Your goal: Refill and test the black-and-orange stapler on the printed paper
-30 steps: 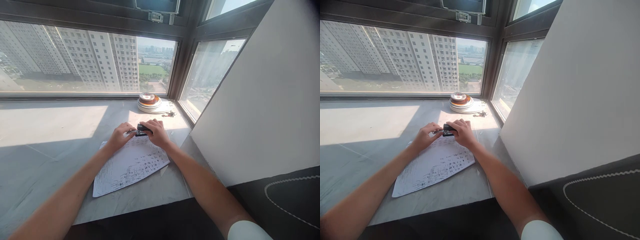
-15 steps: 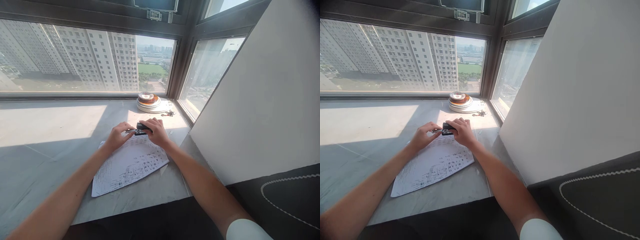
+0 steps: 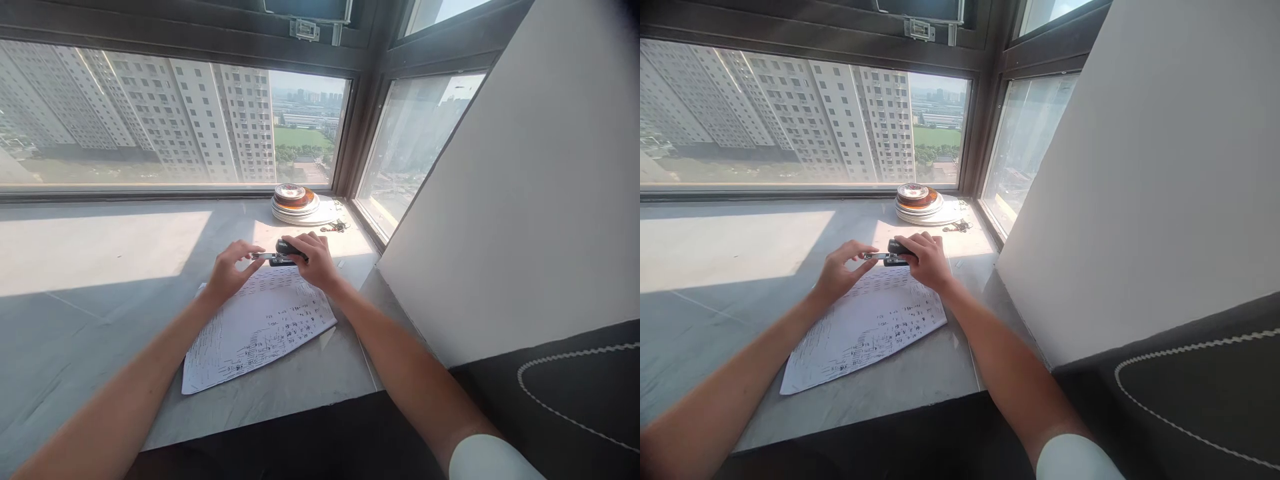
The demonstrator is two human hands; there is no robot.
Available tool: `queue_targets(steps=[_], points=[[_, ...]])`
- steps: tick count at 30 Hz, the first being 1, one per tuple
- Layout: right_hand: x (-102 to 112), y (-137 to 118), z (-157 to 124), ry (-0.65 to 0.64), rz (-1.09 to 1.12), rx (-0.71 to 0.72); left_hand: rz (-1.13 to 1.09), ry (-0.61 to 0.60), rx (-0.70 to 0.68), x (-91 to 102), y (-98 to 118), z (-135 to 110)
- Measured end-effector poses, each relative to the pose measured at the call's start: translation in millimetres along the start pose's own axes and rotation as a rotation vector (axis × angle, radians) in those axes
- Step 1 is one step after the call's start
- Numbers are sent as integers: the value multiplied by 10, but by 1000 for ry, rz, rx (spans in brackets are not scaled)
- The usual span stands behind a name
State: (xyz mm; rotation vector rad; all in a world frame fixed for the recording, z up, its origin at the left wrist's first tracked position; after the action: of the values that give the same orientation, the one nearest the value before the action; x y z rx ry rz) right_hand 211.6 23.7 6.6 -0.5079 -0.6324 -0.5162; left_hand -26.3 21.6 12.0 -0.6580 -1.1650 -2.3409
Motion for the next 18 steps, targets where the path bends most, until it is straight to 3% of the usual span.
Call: queue_targets(steps=[5,18], points=[[76,134,6,77,28,-27,-35,125,39,62,22,-10],[147,116,20,-48,142,112,-131,27,64,42,-5,-35]])
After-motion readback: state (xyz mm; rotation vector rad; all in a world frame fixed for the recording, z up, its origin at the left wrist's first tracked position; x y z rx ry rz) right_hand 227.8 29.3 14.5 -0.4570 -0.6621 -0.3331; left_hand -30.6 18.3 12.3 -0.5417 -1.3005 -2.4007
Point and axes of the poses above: each hand's wrist, its own z-axis towards the middle knuckle, its own x-axis out of the back of the hand, y = z × x, the point moved 2 cm from there along z, towards the middle knuckle, and after that the axes turned 9 degrees about x, right-handed, at the moved point
